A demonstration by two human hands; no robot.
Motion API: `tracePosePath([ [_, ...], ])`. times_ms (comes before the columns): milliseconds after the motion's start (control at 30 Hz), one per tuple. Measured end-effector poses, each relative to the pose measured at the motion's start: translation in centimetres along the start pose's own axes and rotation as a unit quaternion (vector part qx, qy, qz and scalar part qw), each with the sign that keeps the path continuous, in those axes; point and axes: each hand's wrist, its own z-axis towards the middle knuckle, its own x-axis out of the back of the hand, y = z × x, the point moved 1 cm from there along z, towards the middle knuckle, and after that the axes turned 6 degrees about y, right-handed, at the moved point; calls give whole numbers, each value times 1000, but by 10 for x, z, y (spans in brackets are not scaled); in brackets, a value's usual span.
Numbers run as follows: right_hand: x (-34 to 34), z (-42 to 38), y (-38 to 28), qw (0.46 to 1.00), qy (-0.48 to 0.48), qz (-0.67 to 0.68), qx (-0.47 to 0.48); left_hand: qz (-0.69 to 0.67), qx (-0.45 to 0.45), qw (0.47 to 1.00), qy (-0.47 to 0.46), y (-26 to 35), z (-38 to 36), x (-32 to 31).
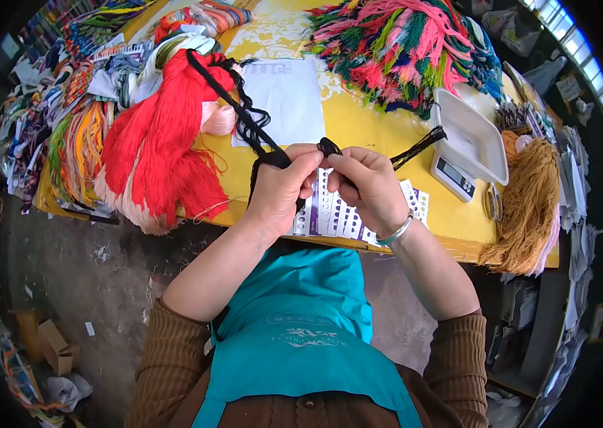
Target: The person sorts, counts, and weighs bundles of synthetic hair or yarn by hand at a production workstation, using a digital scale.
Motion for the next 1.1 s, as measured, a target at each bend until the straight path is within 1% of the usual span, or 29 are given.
tracePosePath([
  [33, -1, 0, 0, 1000, 1, 0, 0, 0, 0, 1000, -1, -1, 0, 1],
  [100, -3, 0, 1, 998, 39, -47, 7, 11, -17, 1000, -4, -6, 2, 4],
  [233, 0, 2, 8, 999, 29, -6, 27, 15, -14, 1000, 3, -10, 5, 6],
  [300, -1, 3, 10, 992, 74, 78, 60, 0, -9, 1000, -20, -10, 8, 6],
  [333, -1, 1, 7, 989, 68, 123, 49, 0, -8, 1000, -20, -11, 8, 5],
  [367, 1, 1, 7, 989, 69, 123, 49, -39, 16, 999, -2, -7, 4, 1],
  [400, 3, 3, 7, 981, 75, 175, 30, -77, 40, 996, 16, -5, 2, -2],
  [433, 5, 4, 7, 971, 80, 226, 12, -77, 41, 996, 15, -7, 5, 0],
  [500, 8, 2, 1, 971, 83, 224, -3, -114, 27, 989, -89, -9, 9, 2],
  [533, 11, 0, -2, 988, 57, 146, -4, -114, 27, 989, -89, -12, 9, 2],
  [567, 13, -1, -4, 997, 32, 68, -5, -80, 6, 993, -82, -9, 5, -2],
  [633, 9, -4, -1, 999, 39, 22, -11, -23, -28, 997, -73, -9, 1, -5],
  [667, 10, -4, 1, 999, 37, 5, -10, -23, -27, 997, -75, -10, 1, -6],
  [767, 7, -7, 3, 999, 52, 3, 2, -2, -49, 996, -69, -11, -1, -10],
  [833, 7, -7, 5, 998, 59, 5, 8, -33, -23, 997, -71, -13, -1, -9],
  [900, 6, -8, 7, 998, 61, -15, 27, -39, -8, 997, -59, -14, -1, -9],
  [967, 3, -9, 9, 997, 73, -7, 38, -44, 7, 998, -49, -16, 0, -10],
  [1033, 1, -9, 12, 995, 84, 0, 49, -108, 35, 993, -20, -19, 1, -10],
  [1067, 2, -7, 15, 993, 96, 27, 63, -107, 35, 993, -21, -19, 1, -9],
  [1100, 2, -6, 17, 990, 109, 54, 76, -122, 45, 990, -55, -18, 1, -9],
])
